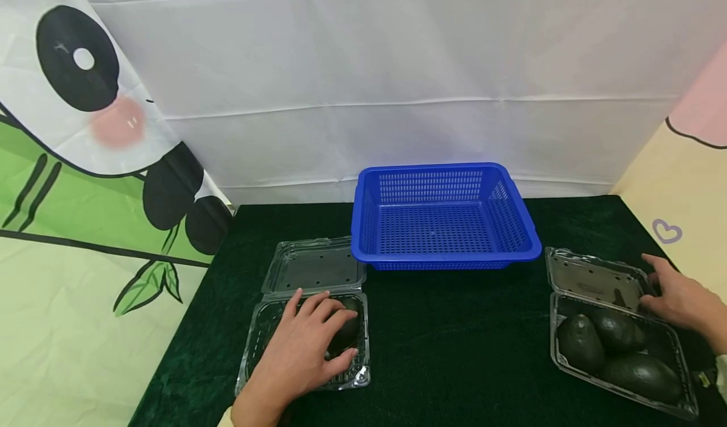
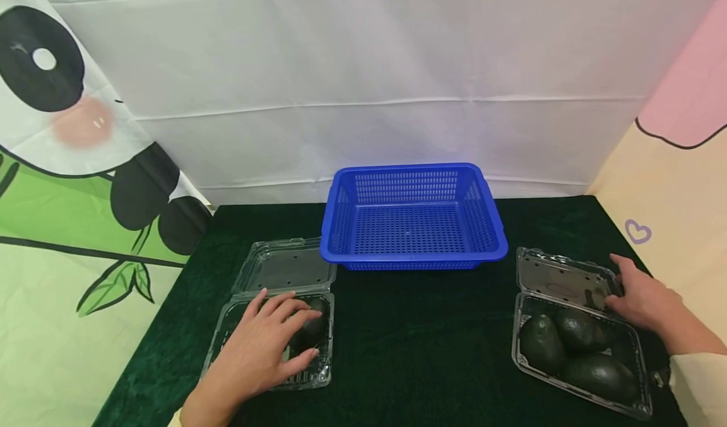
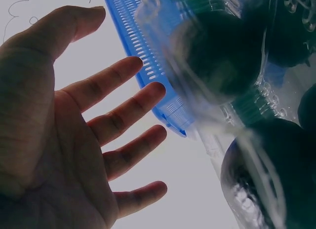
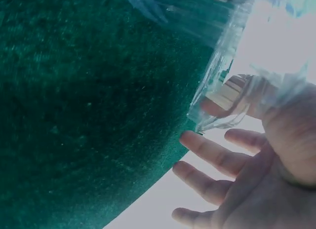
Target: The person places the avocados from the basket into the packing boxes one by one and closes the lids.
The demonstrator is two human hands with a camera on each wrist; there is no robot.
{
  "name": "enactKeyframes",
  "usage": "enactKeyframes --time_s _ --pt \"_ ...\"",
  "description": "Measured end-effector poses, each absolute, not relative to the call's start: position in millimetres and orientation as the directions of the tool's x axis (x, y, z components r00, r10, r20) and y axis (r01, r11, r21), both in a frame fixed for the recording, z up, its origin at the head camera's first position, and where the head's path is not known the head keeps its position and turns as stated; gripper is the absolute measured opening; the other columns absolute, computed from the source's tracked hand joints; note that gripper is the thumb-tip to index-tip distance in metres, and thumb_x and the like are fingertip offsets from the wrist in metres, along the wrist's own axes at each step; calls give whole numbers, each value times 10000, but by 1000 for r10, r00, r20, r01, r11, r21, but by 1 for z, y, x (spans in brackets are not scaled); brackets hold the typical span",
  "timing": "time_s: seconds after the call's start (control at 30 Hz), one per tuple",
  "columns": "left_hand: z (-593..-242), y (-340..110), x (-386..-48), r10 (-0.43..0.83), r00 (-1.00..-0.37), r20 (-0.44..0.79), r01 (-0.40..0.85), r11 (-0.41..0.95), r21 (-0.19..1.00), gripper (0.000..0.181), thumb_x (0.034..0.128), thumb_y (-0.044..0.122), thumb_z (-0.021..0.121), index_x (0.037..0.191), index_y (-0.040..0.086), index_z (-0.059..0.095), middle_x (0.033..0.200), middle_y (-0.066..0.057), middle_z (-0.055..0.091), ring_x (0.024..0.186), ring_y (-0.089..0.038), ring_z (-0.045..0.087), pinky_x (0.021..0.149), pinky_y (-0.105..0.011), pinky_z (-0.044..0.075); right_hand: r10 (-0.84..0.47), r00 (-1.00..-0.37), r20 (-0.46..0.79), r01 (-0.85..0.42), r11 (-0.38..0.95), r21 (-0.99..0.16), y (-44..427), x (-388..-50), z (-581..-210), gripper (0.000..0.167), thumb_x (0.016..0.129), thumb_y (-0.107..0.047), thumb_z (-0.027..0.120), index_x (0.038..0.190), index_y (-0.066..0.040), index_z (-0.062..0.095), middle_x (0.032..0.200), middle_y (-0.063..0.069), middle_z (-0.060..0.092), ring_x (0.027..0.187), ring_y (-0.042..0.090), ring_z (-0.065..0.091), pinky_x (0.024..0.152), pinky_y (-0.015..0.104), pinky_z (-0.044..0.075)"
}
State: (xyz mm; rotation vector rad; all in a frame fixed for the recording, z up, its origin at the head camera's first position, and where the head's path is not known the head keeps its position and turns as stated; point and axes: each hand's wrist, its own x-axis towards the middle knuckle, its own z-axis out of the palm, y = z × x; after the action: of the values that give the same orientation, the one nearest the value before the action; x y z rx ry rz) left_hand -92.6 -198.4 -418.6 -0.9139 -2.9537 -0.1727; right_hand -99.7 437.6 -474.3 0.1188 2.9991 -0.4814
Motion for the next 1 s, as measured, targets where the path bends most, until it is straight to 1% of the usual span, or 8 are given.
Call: enactKeyframes --time_s 0.1,0.27,0.43,0.5,0.7,0.83,0.9,1.0 --pt "-419 -199 -93 559 -827 70 563 821 95 497 892 586 721 1295 296 692 1290 17 622 1344 -333 496 1136 -721 233 72 -994 -78 92 954 -286 438 -101 -475 939 798 47 747 1468 230 116 1112 512 425 934 650 521 764 732 443" --pt "-419 -198 -93 556 -830 54 558 824 97 505 896 596 711 1305 300 687 1302 18 618 1355 -337 488 1142 -722 219 162 -986 36 151 968 -202 427 -98 -471 1014 752 30 789 1541 93 154 1208 490 345 1059 700 392 914 824 257" --pt "-421 -198 -92 553 -832 42 555 827 96 510 899 604 704 1309 301 685 1297 25 616 1358 -334 485 1143 -723 214 221 -970 101 203 966 -158 412 -96 -457 1088 762 3 795 1602 1 105 1301 485 276 1139 710 307 1038 804 168" --pt "-421 -198 -92 553 -832 40 554 826 98 510 898 605 706 1309 304 685 1295 27 615 1359 -334 483 1142 -725 213 236 -966 103 219 963 -156 406 -96 -452 1115 781 -22 801 1620 -20 67 1333 483 256 1172 705 282 1073 791 139" --pt "-423 -197 -92 557 -829 47 558 824 99 513 894 612 707 1305 306 686 1290 28 617 1351 -330 489 1140 -729 211 265 -959 104 250 958 -140 395 -94 -439 1130 824 -128 817 1624 -21 26 1350 489 227 1209 702 260 1093 792 93" --pt "-423 -197 -92 560 -827 47 562 821 102 514 895 613 706 1306 305 685 1293 25 618 1348 -331 492 1139 -730 211 274 -955 114 253 953 -167 391 -90 -433 1127 843 -184 808 1636 -66 16 1330 493 216 1183 714 268 1090 799 97" --pt "-423 -197 -92 561 -827 40 561 821 105 516 898 617 700 1310 307 682 1298 24 616 1351 -331 489 1140 -730 208 269 -954 136 242 952 -186 390 -88 -429 1117 846 -174 799 1640 -80 19 1290 496 231 1133 720 297 1049 809 178" --pt "-422 -196 -93 562 -827 26 561 820 111 520 903 623 691 1319 312 676 1308 23 613 1359 -332 481 1144 -730 199 248 -951 185 207 954 -216 387 -83 -425 1096 842 -143 782 1647 -99 40 1242 498 258 1073 715 338 946 806 294"
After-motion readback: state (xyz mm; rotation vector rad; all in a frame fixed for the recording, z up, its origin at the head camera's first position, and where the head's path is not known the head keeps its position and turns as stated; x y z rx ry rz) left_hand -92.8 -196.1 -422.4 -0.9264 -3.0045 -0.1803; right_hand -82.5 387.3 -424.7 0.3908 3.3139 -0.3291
